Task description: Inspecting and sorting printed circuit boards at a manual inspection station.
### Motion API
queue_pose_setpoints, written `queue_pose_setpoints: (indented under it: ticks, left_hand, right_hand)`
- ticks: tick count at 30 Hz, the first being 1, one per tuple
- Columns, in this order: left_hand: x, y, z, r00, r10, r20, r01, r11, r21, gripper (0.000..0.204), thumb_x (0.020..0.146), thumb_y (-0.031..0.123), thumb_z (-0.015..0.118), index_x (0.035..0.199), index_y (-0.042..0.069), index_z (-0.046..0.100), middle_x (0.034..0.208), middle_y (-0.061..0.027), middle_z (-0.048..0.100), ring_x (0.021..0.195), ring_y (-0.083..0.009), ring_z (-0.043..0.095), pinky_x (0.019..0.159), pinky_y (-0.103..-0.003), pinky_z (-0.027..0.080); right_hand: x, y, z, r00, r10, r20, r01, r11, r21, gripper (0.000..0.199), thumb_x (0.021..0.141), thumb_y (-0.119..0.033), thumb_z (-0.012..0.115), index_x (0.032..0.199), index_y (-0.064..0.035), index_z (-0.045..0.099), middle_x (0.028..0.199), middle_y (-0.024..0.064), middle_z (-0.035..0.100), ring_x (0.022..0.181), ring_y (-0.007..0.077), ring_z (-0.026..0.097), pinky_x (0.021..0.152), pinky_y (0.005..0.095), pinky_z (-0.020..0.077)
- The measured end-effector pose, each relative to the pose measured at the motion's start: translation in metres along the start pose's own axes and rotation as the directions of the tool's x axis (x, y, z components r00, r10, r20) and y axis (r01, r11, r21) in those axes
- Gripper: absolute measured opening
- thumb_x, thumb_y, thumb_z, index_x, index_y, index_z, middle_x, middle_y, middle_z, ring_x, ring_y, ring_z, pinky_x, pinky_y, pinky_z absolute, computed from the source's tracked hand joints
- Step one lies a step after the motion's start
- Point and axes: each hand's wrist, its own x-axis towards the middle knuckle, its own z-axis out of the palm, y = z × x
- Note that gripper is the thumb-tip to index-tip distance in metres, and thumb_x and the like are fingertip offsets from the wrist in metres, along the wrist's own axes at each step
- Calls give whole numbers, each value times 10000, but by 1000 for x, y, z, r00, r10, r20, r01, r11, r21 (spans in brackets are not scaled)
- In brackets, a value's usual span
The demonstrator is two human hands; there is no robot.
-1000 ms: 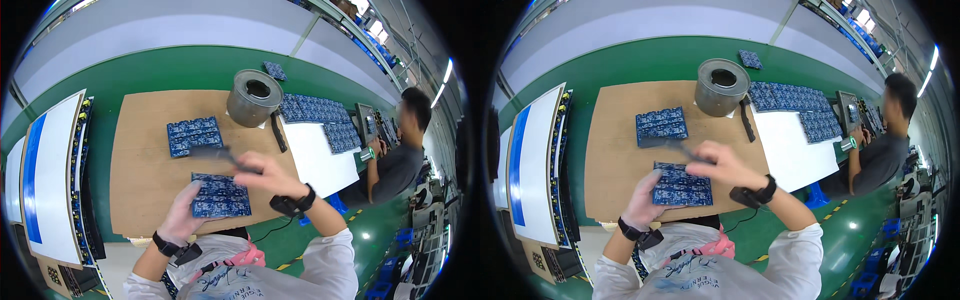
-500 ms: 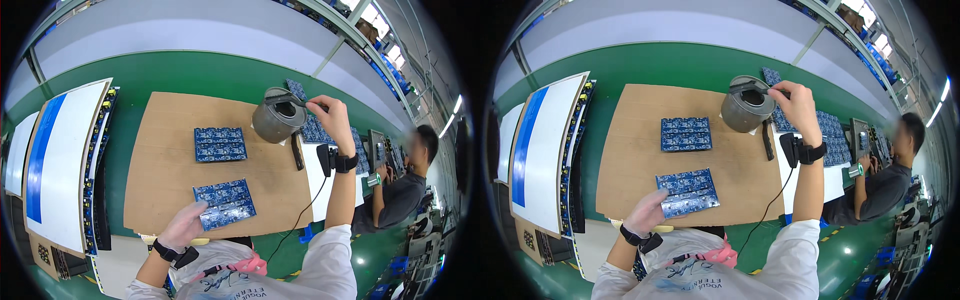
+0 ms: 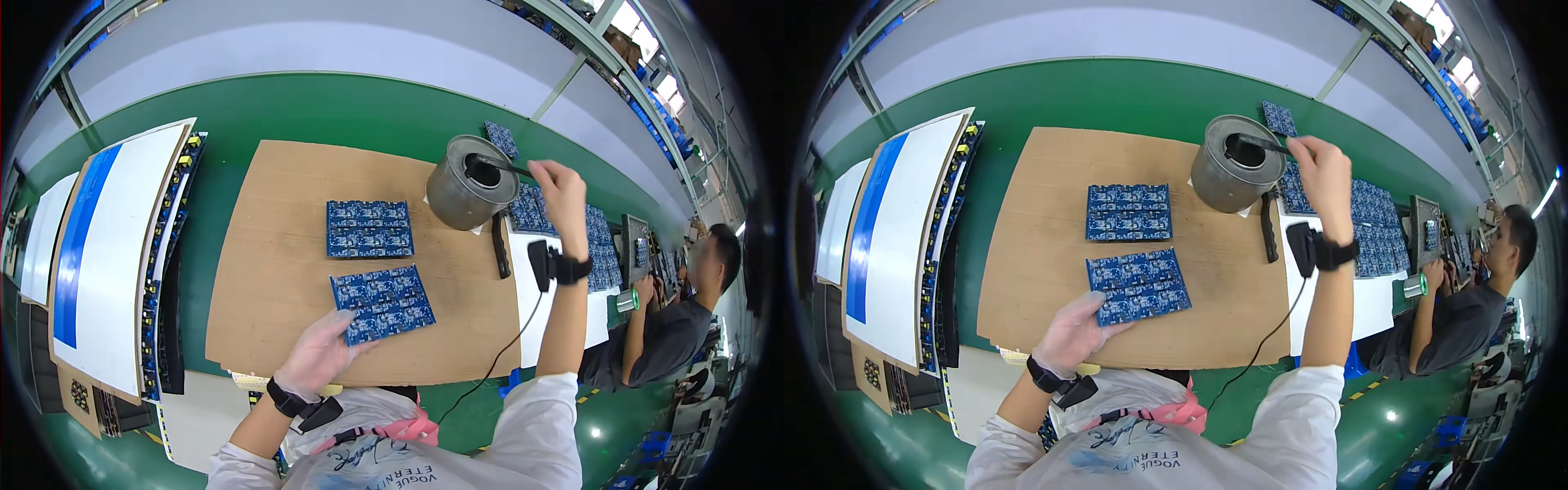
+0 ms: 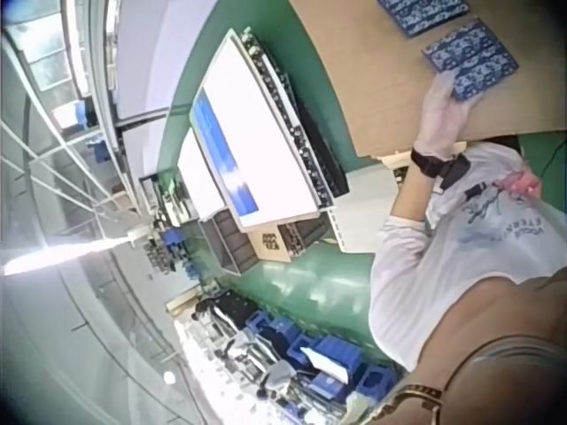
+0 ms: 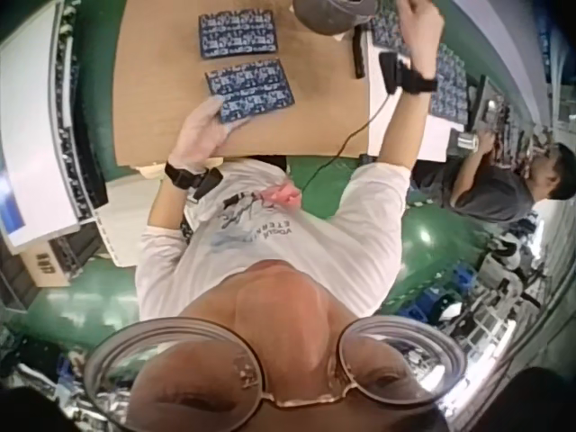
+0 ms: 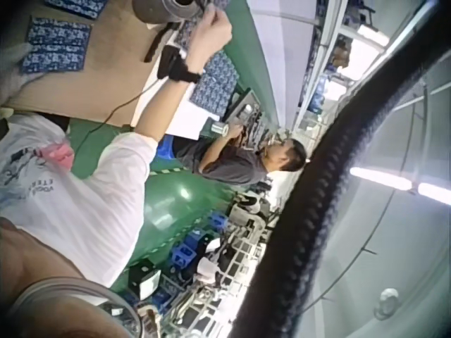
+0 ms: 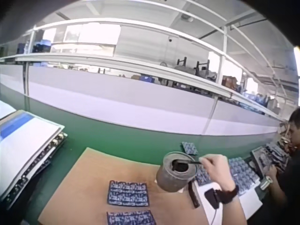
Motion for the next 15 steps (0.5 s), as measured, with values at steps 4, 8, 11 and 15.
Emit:
queue_pose_setpoints:
  ticks: [4, 8, 11, 15]
  left_hand:
    - [9, -9, -1, 996, 77, -41, -76, 997, 29, 369, 955, 182, 400, 1275, 0, 386, 1289, -107, 477, 1183, -230, 470, 1002, -418, 379]
    - [13, -12, -1, 996, 62, -58, -66, 995, -80, 373, 956, 182, 396, 1282, 0, 379, 1289, -108, 476, 1186, -225, 466, 1008, -417, 372]
    - [15, -9, -4, 998, 36, -48, -43, 989, -140, 386, 958, 186, 392, 1299, 7, 364, 1293, -103, 472, 1189, -217, 462, 1012, -413, 366]
    - [13, -15, -3, 995, 88, -54, -96, 983, -157, 405, 962, 181, 383, 1333, 27, 333, 1302, -91, 463, 1194, -204, 454, 1018, -403, 356]
  right_hand:
    - [-43, 0, -8, 990, 138, 33, -139, 989, 48, 195, 833, -187, 611, 910, -12, 651, 540, 114, 537, 499, 138, 545, 453, 317, 394]
    - [-61, 20, 3, 993, 80, 83, -75, 995, -65, 201, 863, -165, 570, 1001, -28, 621, 587, 139, 557, 501, 182, 550, 475, 343, 405]
    - [-66, 29, 12, 994, -109, 5, 108, 972, -207, 208, 873, -146, 554, 1045, -39, 601, 632, 160, 575, 514, 217, 560, 494, 359, 419]
    - [-67, -1, 15, 994, -84, 70, 97, 973, -209, 190, 872, -106, 548, 1043, -53, 611, 715, 193, 601, 524, 255, 543, 520, 358, 429]
